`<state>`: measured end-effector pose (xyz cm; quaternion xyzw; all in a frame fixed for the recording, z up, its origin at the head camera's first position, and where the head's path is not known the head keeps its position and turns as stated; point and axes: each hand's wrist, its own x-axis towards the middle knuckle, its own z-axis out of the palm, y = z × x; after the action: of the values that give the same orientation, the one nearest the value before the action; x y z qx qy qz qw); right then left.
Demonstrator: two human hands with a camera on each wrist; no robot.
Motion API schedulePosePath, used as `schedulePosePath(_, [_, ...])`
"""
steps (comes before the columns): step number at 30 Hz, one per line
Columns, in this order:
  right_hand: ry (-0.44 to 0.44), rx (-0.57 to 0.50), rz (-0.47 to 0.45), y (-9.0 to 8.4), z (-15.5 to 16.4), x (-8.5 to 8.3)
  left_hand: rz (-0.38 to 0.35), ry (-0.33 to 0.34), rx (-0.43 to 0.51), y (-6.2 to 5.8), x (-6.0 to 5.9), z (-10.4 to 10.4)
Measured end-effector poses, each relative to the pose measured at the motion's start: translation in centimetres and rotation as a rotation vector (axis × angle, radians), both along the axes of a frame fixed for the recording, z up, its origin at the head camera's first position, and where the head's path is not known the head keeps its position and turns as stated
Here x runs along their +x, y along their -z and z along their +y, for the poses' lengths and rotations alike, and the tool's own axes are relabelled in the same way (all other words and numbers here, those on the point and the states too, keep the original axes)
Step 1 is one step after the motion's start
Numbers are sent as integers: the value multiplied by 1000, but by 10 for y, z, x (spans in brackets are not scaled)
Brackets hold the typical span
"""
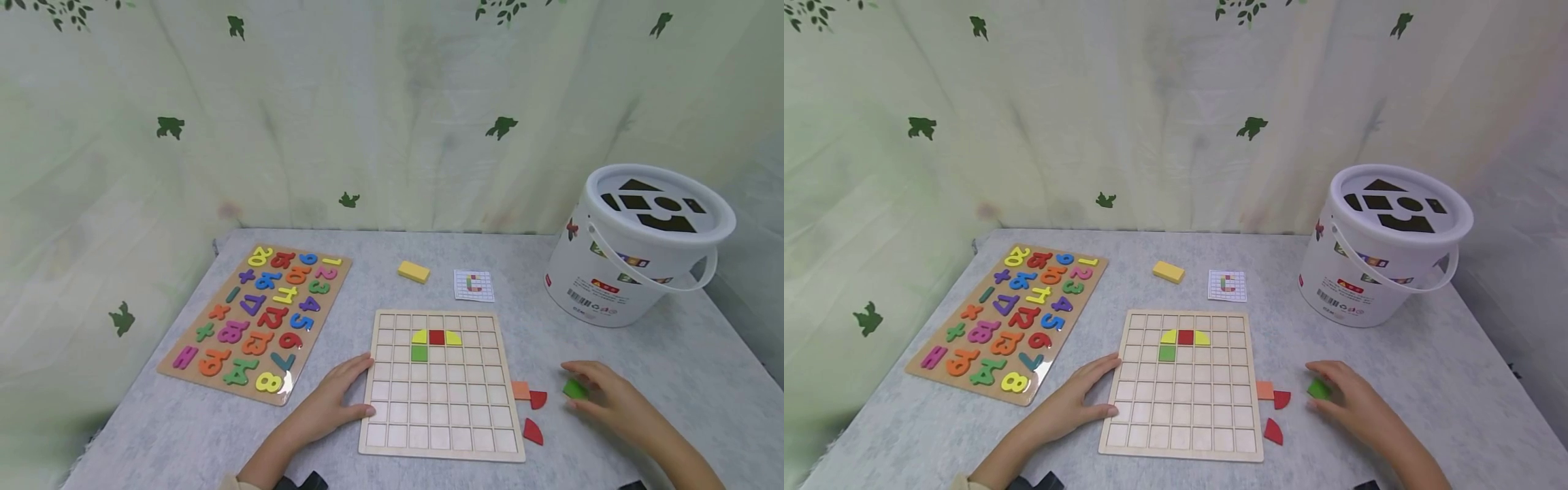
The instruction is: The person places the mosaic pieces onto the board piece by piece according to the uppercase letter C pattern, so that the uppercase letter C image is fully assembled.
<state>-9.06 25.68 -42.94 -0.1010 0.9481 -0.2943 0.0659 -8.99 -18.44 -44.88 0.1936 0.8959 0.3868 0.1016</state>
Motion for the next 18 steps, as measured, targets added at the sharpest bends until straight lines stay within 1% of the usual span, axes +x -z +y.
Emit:
schedulePosePath(3, [17, 19, -37, 4, 5, 1, -2, -2, 2, 0, 0, 0])
schedulePosePath(6, [31, 22, -53, 7, 8, 1, -3, -3, 4, -1, 0, 0])
schedulePosePath(13, [31, 45, -18, 8, 9, 0, 3, 0, 6, -1, 0, 0])
schedulePosePath(18, [45, 53, -9, 5, 2, -1, 2, 0, 5, -1, 0, 0])
